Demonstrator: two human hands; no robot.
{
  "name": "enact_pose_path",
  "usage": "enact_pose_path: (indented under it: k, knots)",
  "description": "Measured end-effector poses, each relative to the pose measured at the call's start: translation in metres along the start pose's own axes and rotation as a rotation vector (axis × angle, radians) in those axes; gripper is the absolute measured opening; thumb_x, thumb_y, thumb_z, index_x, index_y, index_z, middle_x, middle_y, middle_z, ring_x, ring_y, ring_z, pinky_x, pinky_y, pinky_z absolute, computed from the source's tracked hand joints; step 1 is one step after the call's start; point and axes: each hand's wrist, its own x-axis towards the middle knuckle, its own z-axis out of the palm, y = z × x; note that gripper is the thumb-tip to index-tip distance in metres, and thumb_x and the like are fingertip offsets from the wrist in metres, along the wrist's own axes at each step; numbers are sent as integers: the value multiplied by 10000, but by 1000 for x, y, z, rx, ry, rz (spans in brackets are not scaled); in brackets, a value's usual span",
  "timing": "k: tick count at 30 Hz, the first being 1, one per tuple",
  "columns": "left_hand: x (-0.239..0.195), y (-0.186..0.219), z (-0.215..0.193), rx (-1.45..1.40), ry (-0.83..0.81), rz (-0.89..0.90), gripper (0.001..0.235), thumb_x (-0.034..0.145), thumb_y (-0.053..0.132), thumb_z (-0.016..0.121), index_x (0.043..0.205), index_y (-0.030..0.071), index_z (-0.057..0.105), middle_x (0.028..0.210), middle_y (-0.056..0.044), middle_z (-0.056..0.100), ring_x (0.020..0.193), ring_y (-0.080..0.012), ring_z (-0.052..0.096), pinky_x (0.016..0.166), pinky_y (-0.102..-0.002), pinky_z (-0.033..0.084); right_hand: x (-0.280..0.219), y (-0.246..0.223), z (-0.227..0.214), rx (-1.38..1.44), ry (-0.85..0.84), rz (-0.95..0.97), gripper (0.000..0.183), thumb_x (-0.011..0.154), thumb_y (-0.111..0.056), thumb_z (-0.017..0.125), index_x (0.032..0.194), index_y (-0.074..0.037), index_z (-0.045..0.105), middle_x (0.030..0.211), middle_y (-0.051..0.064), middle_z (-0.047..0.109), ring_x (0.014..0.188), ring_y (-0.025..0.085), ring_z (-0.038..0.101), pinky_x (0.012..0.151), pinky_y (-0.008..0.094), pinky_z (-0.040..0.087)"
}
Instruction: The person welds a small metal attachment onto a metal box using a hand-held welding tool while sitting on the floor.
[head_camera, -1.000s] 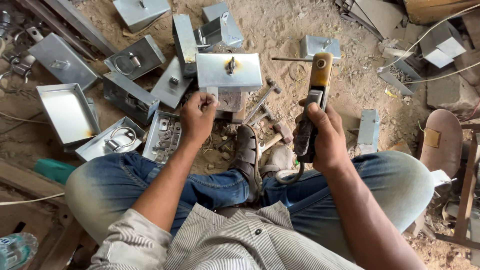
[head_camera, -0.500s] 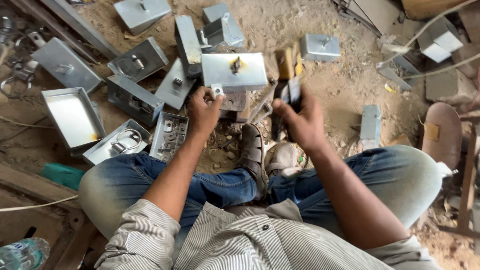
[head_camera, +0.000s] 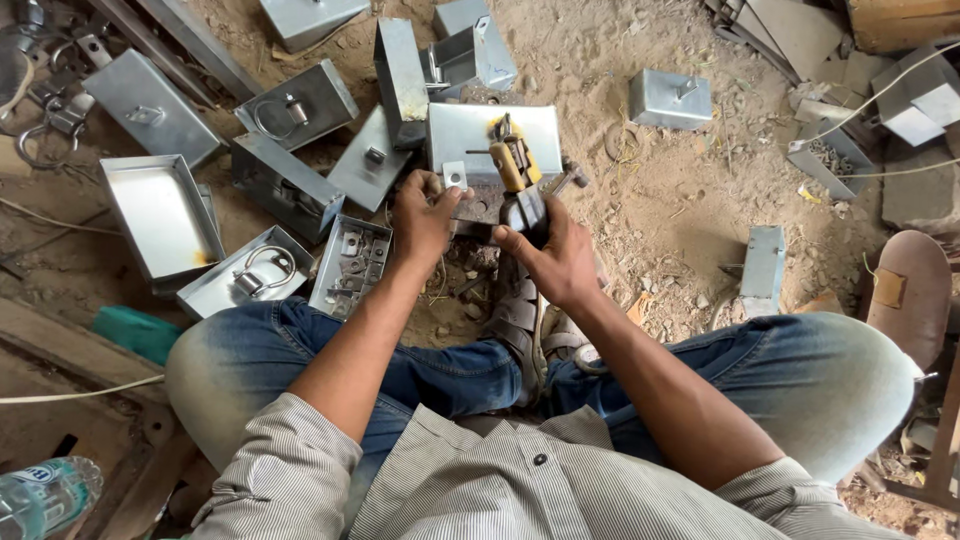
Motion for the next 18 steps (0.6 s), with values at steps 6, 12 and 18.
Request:
enact_pose_path:
  k: [6,12,18]
  knots:
    - [-4,6,-2,-40,-13,-35,231,957,-19,635,932,101,440,899,-93,662,970,-222,796,589,-243,550,0,-5,5,20,-2,24,915,760,-733,694,1313,-21,543,711,36,672,580,149,645,472,364,527]
    - [-2,19,-1,68,-7,-15,246,949,-25,642,971,95,428,937,-128,701,941,-218,805,652,-230,600,0,-19,0,20,24,-85,781,821,-672,723,1184,7,590,656,61,664,583,168,647,533,375,514]
    - [-5,28,-1,68,-4,-105,240,949,-8,628,935,112,420,953,-130,710,928,-195,803,563,-230,584,-4,-25,-2,43,-1,-83,793,826,-652,721,1204,30,571,644,61,650,567,181,633,520,389,496]
